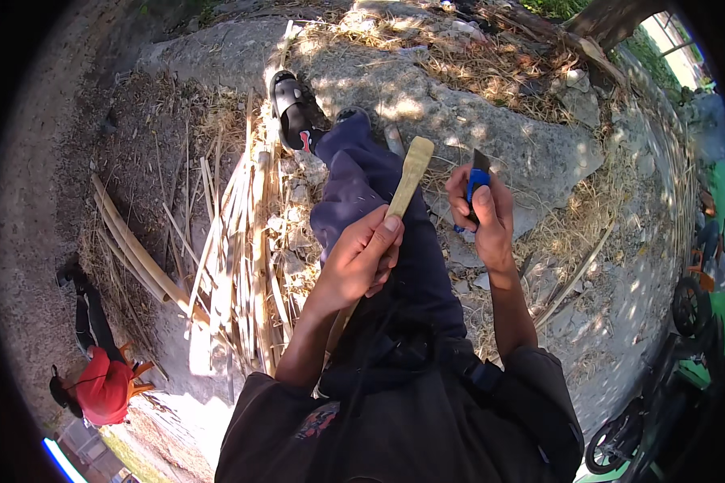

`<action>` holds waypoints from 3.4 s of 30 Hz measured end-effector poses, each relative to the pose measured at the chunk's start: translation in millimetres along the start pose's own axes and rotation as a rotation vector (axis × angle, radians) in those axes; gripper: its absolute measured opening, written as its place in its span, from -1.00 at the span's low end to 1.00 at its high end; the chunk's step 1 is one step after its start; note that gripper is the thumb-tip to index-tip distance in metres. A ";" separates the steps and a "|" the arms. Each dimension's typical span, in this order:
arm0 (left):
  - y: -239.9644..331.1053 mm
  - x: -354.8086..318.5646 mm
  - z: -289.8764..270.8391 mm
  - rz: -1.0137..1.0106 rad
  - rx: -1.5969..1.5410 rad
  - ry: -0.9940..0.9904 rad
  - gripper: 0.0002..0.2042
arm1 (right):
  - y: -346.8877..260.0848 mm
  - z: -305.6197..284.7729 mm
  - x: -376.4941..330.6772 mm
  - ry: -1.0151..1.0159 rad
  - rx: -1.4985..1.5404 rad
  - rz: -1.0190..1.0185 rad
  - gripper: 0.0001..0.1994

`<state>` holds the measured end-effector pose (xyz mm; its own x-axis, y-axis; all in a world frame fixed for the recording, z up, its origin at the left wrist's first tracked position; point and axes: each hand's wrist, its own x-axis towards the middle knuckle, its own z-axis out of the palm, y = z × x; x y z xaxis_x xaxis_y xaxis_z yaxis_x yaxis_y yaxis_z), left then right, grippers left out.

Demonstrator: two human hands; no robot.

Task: The person carves and shapes a bamboo stick by shaving along its length and whittling its edges with a utility knife.

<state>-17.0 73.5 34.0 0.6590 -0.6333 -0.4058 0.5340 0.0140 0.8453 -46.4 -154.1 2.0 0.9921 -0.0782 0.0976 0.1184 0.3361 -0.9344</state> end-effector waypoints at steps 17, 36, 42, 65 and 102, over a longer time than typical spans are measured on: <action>85.6 5.9 26.1 0.836 1.381 0.536 -0.70 | -15.7 2.9 -9.5 0.343 0.307 0.282 -0.84; 128.6 179.6 -34.9 0.613 -0.488 0.163 -0.65 | 2.6 50.0 -61.5 -0.090 0.921 0.628 -0.76; 107.4 224.1 -38.9 0.492 -0.440 0.136 -0.70 | -0.1 45.2 -64.7 -0.050 0.615 0.638 -0.75; 53.4 205.7 -43.0 0.412 -0.418 0.132 -0.72 | 10.1 54.2 -52.4 -0.521 -0.748 -0.212 -0.49; 57.1 190.7 -43.1 0.421 -0.194 0.413 -0.74 | -16.6 43.5 -45.0 -0.498 -1.412 -0.279 -0.62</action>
<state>161.9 -13.1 -10.1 0.9639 -0.1917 -0.1845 0.2443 0.3627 0.8993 -91.3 -115.3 28.0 0.8916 0.4261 0.1535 0.4508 -0.8023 -0.3913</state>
